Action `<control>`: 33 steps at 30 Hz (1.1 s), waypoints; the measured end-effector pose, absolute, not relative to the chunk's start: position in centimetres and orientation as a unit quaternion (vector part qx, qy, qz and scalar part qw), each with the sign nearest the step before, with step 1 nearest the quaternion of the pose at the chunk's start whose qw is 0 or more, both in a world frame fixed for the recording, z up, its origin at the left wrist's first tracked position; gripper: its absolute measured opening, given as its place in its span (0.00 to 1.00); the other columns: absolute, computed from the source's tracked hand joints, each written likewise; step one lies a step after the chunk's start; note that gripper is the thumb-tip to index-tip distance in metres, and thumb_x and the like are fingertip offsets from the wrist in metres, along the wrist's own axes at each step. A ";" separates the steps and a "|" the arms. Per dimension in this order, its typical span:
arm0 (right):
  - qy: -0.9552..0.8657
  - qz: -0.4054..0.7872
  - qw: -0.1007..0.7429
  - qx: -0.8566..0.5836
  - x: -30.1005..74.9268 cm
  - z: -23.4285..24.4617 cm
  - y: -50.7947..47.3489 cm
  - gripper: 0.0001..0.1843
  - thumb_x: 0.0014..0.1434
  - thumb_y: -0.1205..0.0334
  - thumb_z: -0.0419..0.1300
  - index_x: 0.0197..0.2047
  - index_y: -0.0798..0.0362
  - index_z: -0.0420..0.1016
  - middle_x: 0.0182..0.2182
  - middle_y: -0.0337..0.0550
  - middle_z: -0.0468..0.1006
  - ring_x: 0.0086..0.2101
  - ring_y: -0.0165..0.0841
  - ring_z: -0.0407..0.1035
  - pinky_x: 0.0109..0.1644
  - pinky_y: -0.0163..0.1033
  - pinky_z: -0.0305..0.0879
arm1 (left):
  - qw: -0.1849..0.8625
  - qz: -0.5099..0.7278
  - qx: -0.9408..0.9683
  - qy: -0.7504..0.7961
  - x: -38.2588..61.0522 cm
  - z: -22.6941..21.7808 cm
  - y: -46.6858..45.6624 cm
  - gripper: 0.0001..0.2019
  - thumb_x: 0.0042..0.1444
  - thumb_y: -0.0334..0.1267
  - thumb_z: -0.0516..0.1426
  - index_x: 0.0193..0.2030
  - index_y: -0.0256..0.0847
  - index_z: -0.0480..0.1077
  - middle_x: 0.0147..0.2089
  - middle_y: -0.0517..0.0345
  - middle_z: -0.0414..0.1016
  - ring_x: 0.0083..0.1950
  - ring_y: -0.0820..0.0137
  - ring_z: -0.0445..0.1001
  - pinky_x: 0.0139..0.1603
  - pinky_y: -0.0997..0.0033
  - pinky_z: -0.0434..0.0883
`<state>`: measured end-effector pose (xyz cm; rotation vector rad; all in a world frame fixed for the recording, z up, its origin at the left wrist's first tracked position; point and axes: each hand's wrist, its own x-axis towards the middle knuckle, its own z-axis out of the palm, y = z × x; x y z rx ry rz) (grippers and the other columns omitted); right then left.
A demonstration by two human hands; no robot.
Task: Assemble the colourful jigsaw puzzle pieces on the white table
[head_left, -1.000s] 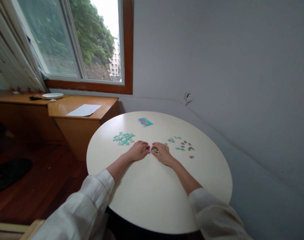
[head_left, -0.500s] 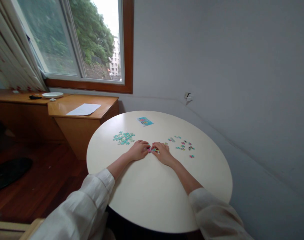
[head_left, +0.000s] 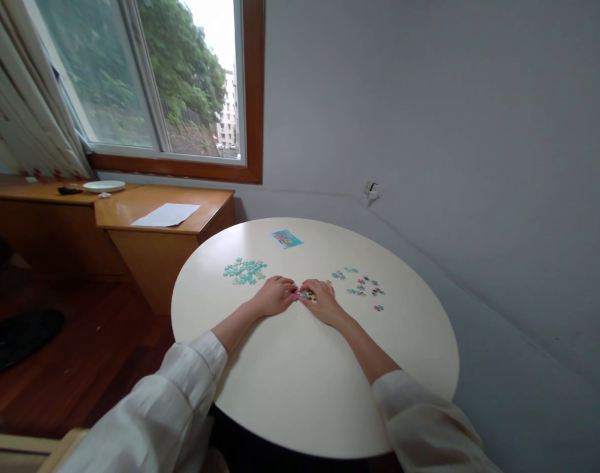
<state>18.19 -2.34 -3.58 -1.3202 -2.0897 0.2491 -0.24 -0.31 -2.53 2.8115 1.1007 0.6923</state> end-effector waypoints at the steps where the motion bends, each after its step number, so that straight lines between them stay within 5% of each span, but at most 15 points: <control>1: -0.791 0.095 0.332 -0.504 18.3 -3.7 -2.2 0.06 0.53 0.63 0.57 0.36 0.49 0.71 0.43 0.43 0.74 0.45 0.38 0.65 0.51 0.50 0.52 | 0.023 0.223 0.908 0.354 -0.2 -2.5 -0.3 0.14 0.58 0.42 0.50 0.44 0.41 0.72 0.48 0.51 0.74 0.50 0.64 0.70 0.53 0.64 0.64; 10: -0.766 0.076 0.400 -0.497 19.4 -4.4 -1.2 0.15 0.50 0.75 0.51 0.25 0.50 0.75 0.36 0.41 0.75 0.40 0.34 0.67 0.49 0.45 0.56 | 0.039 0.228 0.906 0.353 -0.3 -3.1 0.2 0.13 0.58 0.41 0.50 0.46 0.42 0.71 0.49 0.52 0.74 0.50 0.65 0.70 0.54 0.64 0.63; 23: -0.835 0.045 0.306 -0.455 18.9 -3.9 -2.2 0.23 0.52 0.79 0.49 0.36 0.43 0.79 0.42 0.42 0.75 0.45 0.35 0.64 0.51 0.48 0.49 | 0.060 0.239 0.902 0.355 -0.4 -3.2 0.3 0.13 0.57 0.37 0.50 0.47 0.41 0.70 0.49 0.53 0.74 0.51 0.66 0.69 0.55 0.63 0.63; 33: -0.795 0.053 0.358 -0.486 19.1 -3.1 -2.7 0.17 0.53 0.75 0.48 0.35 0.50 0.75 0.37 0.43 0.75 0.42 0.35 0.65 0.50 0.44 0.52 | 0.072 0.270 0.888 0.366 -0.3 -3.1 0.0 0.12 0.54 0.34 0.52 0.44 0.39 0.71 0.48 0.50 0.73 0.50 0.65 0.70 0.54 0.64 0.65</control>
